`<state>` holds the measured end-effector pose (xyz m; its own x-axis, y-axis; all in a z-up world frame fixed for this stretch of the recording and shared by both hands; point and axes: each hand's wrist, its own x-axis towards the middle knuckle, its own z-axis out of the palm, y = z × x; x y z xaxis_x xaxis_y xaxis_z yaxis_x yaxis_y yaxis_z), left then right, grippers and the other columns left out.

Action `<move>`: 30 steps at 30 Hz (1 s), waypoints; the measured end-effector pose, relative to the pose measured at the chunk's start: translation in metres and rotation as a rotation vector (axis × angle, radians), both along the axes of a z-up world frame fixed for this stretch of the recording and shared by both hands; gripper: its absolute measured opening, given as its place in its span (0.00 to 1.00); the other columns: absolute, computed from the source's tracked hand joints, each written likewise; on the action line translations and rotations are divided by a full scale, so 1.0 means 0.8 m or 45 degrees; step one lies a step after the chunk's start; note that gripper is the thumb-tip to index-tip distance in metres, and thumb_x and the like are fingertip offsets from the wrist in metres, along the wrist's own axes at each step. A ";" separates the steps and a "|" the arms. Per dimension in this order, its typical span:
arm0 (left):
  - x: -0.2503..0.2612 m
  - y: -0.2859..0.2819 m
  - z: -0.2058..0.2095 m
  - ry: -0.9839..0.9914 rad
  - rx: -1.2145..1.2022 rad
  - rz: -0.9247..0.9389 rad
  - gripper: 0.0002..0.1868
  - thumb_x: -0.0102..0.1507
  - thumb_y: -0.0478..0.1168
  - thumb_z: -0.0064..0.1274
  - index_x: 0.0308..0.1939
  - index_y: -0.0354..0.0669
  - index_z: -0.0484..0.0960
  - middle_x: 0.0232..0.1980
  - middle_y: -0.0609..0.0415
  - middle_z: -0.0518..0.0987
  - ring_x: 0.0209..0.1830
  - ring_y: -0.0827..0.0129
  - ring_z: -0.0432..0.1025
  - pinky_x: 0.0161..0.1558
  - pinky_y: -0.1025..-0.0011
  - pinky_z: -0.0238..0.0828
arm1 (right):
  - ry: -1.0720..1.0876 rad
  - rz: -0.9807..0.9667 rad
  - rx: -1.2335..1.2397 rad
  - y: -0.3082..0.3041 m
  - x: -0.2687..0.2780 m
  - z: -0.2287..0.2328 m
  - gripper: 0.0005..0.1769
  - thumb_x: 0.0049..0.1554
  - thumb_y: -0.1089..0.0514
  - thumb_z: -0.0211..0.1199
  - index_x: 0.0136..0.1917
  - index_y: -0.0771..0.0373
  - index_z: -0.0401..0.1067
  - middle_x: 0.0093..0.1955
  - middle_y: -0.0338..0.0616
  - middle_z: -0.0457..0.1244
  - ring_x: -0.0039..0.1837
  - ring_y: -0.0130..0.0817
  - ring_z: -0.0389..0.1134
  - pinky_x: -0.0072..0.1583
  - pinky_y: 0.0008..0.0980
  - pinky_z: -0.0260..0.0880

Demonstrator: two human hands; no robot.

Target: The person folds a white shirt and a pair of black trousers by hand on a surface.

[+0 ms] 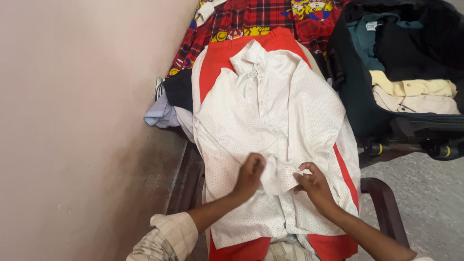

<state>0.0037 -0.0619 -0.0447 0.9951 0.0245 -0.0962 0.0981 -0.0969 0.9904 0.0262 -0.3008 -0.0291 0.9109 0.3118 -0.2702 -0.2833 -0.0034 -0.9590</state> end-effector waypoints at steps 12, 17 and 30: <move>0.018 0.039 0.028 -0.080 -0.306 0.217 0.16 0.73 0.48 0.49 0.50 0.37 0.78 0.34 0.59 0.72 0.29 0.80 0.60 0.30 0.79 0.59 | 0.146 0.331 -0.155 0.010 -0.014 0.003 0.13 0.62 0.57 0.55 0.58 0.65 0.66 0.39 0.51 0.74 0.39 0.30 0.73 0.46 0.28 0.72; 0.012 0.031 0.044 -0.004 -0.146 -0.028 0.13 0.65 0.41 0.54 0.52 0.40 0.77 0.43 0.55 0.82 0.37 0.77 0.77 0.38 0.78 0.78 | 0.055 0.439 -0.106 0.008 -0.016 -0.004 0.19 0.65 0.48 0.49 0.60 0.64 0.66 0.40 0.48 0.73 0.39 0.29 0.72 0.43 0.27 0.71; -0.013 0.012 0.063 -0.114 0.310 -0.579 0.18 0.67 0.39 0.50 0.61 0.39 0.74 0.47 0.47 0.84 0.41 0.66 0.79 0.48 0.67 0.79 | 0.003 0.308 -0.120 -0.001 -0.009 -0.031 0.13 0.62 0.61 0.57 0.58 0.69 0.71 0.41 0.49 0.70 0.39 0.31 0.70 0.44 0.29 0.72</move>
